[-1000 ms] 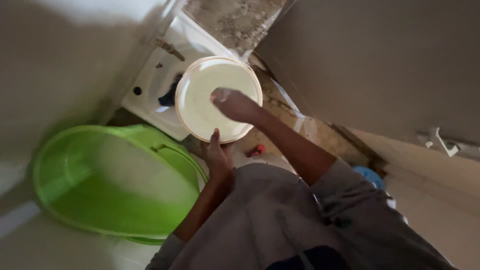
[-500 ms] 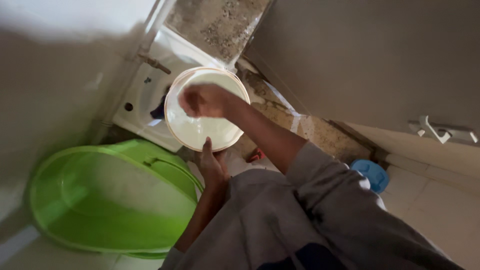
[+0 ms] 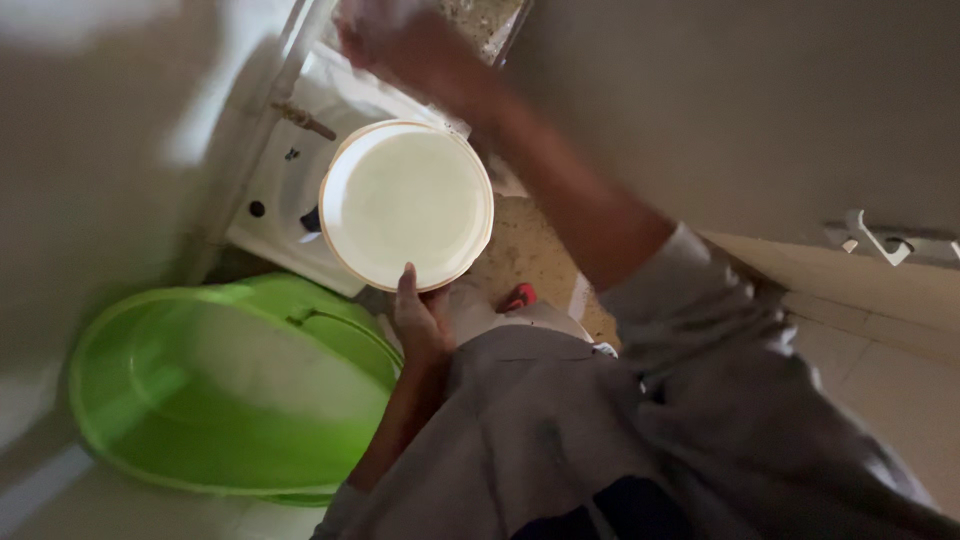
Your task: The person rinses a white container, moves a green bucket, and then uses a cloth to scrub the bowl and faucet of a small wall-mounted sink.
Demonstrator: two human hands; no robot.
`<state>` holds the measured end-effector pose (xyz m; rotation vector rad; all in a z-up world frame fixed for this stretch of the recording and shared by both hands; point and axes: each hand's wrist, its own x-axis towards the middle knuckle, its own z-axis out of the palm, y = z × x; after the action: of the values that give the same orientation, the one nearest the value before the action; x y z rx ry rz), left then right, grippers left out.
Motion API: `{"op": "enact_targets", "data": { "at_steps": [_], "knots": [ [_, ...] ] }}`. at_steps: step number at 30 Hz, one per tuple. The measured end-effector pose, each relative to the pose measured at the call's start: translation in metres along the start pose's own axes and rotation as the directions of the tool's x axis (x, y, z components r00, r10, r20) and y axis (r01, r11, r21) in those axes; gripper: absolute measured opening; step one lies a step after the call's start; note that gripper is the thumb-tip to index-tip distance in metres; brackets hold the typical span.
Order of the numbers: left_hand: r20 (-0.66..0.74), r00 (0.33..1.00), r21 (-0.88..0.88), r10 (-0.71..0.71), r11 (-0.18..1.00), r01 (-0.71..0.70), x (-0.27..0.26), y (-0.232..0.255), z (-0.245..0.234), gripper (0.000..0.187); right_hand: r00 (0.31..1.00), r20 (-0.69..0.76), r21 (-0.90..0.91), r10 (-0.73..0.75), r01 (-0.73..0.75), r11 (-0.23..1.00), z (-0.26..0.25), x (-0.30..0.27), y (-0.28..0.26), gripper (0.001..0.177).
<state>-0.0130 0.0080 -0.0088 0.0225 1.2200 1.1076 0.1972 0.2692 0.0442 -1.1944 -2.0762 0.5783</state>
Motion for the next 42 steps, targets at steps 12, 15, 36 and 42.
{"op": "enact_targets", "data": {
  "at_steps": [12,15,36,42],
  "knots": [
    [0.005,1.0,-0.025,0.0,1.0,0.001,0.003,0.002,-0.007,0.048,0.79,0.195,-0.003,0.581,-0.592,0.806,0.189,-0.115,-0.037,0.026],
    [0.499,0.792,0.777,0.351,0.224,-0.588,-0.009,0.003,-0.011,0.055,0.714,0.26,0.05,0.65,-0.682,0.73,0.23,-0.126,-0.005,0.025],
    [0.747,0.547,0.609,0.378,-0.059,-0.791,0.002,0.011,-0.029,0.053,0.851,0.032,0.182,0.525,-0.521,0.834,0.1,-0.044,-0.132,0.035],
    [0.258,0.956,0.077,0.139,0.983,-0.164,0.019,0.003,-0.011,0.043,0.796,0.209,-0.003,0.567,-0.58,0.815,0.148,-0.094,-0.118,0.034]
  ]
}}
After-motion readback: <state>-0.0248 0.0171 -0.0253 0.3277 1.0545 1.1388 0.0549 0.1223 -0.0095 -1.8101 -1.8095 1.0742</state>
